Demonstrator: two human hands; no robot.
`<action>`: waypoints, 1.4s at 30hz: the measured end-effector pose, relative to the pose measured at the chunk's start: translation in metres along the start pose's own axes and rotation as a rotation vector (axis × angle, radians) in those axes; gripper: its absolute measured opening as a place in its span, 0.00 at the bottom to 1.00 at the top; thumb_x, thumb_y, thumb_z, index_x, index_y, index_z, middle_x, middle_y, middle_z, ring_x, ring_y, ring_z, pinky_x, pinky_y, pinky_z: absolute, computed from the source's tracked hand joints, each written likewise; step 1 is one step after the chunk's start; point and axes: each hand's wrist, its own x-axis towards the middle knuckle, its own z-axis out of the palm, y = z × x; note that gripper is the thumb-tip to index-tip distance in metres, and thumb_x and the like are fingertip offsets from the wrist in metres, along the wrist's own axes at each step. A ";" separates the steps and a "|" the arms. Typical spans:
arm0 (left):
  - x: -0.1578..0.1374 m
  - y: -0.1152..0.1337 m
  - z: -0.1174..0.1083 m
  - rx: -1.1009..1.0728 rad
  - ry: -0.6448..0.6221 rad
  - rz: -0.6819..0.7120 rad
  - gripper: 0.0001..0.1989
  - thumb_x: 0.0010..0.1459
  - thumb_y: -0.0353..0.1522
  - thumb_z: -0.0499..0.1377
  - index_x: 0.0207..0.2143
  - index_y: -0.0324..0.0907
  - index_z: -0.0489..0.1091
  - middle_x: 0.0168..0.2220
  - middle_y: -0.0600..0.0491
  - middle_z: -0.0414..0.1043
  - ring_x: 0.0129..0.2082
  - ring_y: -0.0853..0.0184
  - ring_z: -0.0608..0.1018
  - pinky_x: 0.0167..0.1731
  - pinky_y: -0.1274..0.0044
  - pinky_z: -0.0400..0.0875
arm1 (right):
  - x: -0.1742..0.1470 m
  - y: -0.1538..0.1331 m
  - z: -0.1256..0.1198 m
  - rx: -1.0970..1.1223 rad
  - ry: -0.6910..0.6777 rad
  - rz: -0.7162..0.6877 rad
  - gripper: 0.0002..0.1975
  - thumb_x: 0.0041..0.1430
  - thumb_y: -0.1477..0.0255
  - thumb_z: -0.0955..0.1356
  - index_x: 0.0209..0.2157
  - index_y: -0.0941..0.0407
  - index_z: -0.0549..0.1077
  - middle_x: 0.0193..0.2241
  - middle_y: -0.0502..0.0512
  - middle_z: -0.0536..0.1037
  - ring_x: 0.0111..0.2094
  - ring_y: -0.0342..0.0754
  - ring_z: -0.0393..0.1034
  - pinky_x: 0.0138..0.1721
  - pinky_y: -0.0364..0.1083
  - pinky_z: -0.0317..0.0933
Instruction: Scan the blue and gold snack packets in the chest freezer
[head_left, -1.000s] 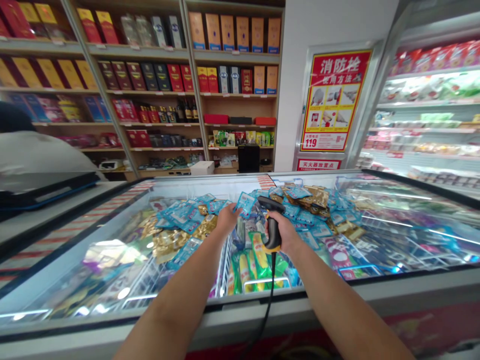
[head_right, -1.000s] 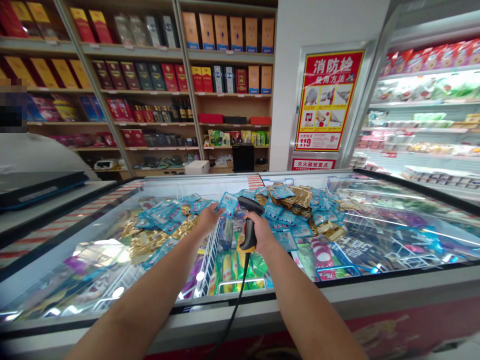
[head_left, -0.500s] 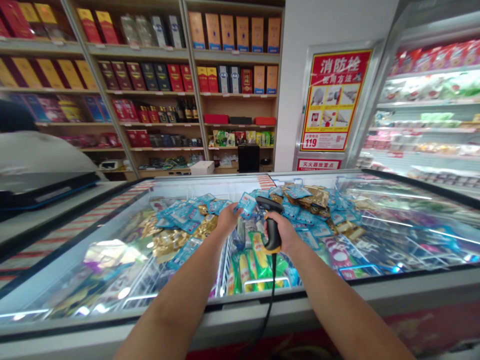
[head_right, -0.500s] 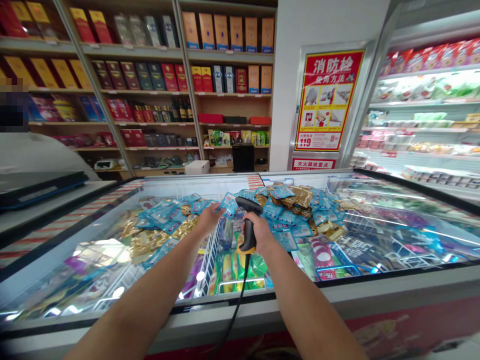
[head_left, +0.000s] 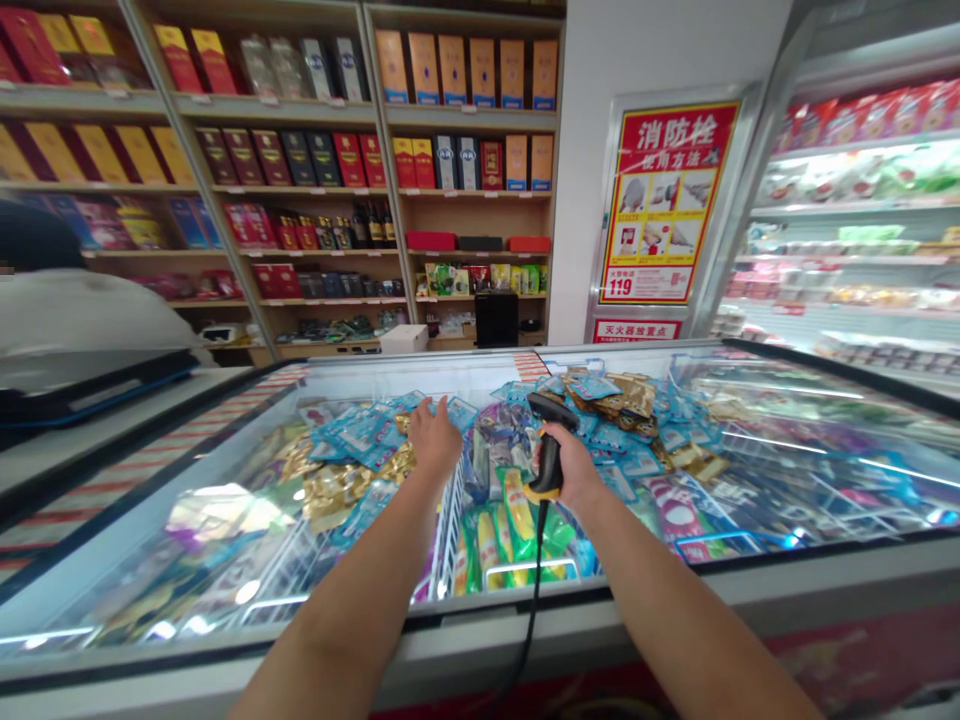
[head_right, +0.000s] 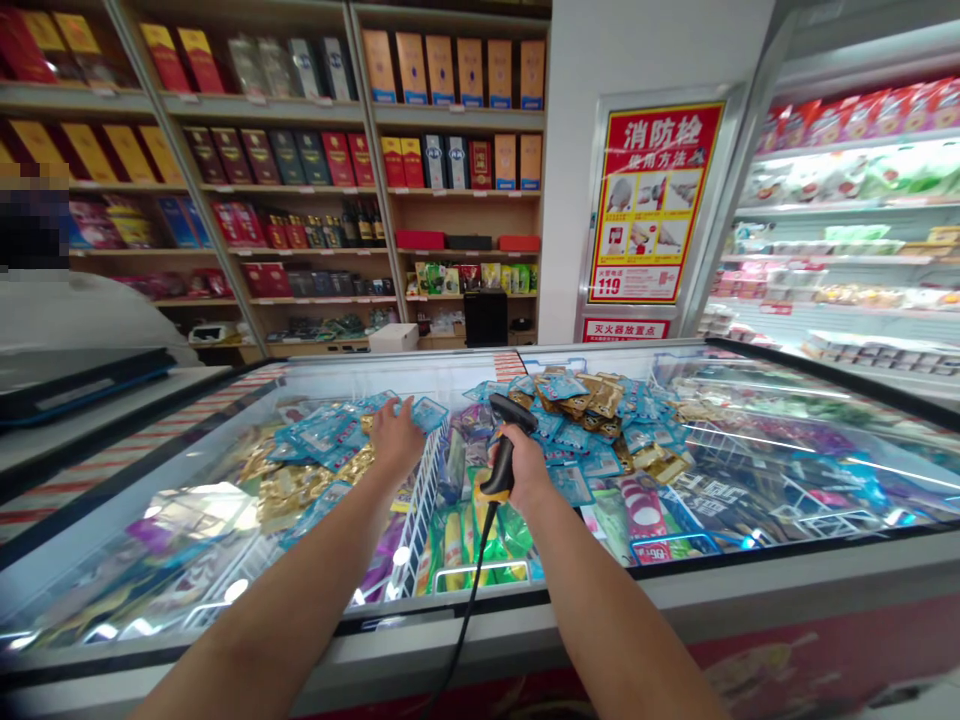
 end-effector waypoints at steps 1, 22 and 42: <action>-0.002 0.002 0.000 0.045 -0.027 0.081 0.27 0.57 0.27 0.53 0.59 0.45 0.65 0.63 0.44 0.59 0.63 0.53 0.59 0.59 0.62 0.54 | 0.000 0.000 0.000 0.005 0.007 -0.006 0.09 0.53 0.67 0.66 0.23 0.57 0.67 0.13 0.49 0.69 0.14 0.41 0.62 0.17 0.39 0.56; 0.051 0.099 0.051 0.017 -0.369 0.124 0.39 0.57 0.50 0.51 0.63 0.35 0.55 0.57 0.34 0.65 0.58 0.49 0.67 0.53 0.63 0.61 | 0.007 -0.001 0.013 0.117 0.141 0.027 0.09 0.54 0.69 0.67 0.23 0.56 0.66 0.12 0.47 0.67 0.13 0.42 0.61 0.14 0.39 0.55; 0.042 0.071 0.068 -0.373 -0.217 0.014 0.11 0.60 0.35 0.52 0.35 0.40 0.72 0.33 0.47 0.76 0.37 0.61 0.78 0.33 0.76 0.67 | 0.007 -0.007 0.014 0.106 0.000 0.111 0.11 0.57 0.70 0.64 0.22 0.58 0.67 0.10 0.49 0.67 0.12 0.42 0.61 0.15 0.39 0.55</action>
